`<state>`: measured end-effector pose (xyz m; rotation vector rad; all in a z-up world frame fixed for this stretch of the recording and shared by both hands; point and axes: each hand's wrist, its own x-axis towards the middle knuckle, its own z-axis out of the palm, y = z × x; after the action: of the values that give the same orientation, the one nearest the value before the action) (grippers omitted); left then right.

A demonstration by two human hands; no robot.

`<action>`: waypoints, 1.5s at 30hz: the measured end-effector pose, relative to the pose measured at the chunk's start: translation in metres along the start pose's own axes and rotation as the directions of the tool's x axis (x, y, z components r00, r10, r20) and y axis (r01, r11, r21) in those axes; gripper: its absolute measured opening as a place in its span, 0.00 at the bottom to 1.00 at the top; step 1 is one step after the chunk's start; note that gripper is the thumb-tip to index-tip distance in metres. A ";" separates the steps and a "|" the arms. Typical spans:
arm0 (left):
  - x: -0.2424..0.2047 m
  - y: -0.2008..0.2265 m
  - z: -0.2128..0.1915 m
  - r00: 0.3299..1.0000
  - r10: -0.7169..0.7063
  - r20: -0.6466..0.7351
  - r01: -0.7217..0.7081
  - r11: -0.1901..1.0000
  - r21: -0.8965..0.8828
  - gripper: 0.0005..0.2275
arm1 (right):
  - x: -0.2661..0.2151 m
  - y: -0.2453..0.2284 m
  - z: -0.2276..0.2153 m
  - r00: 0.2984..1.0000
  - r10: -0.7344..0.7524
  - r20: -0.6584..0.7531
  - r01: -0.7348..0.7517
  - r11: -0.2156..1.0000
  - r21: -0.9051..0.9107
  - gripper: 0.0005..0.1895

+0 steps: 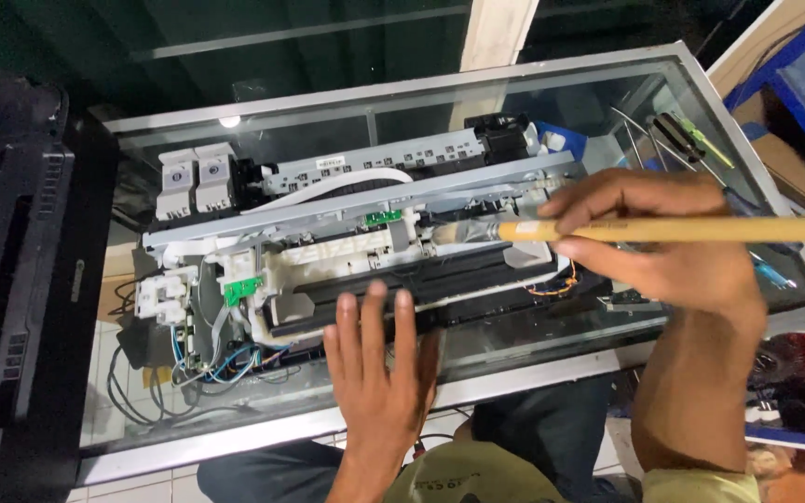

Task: The person cleans the internal components of a disassembled printer using a brush. They then use a screwdriver to adjust a small white plastic part connected to a circuit board.

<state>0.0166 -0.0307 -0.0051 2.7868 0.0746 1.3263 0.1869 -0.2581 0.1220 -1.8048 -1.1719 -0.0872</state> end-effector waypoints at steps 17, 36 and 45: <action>0.018 -0.001 0.005 0.982 -0.013 -0.187 0.014 1.000 0.007 0.10 | 0.003 -0.021 0.009 0.994 -0.098 -0.050 0.070 0.914 -0.400 0.09; 0.007 -0.003 -0.003 0.979 0.058 -0.193 -0.086 0.987 -0.137 0.12 | 0.029 -0.035 0.031 0.961 -0.183 -0.208 0.224 0.956 0.190 0.05; 0.012 -0.004 -0.010 0.976 0.045 -0.215 -0.069 0.992 -0.109 0.12 | 0.067 -0.038 0.092 0.966 -0.215 0.142 0.215 0.977 0.016 0.11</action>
<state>0.0159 -0.0255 0.0103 2.5620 -0.0719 1.5842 0.1576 -0.1418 0.1312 -1.7006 -1.4681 -0.0837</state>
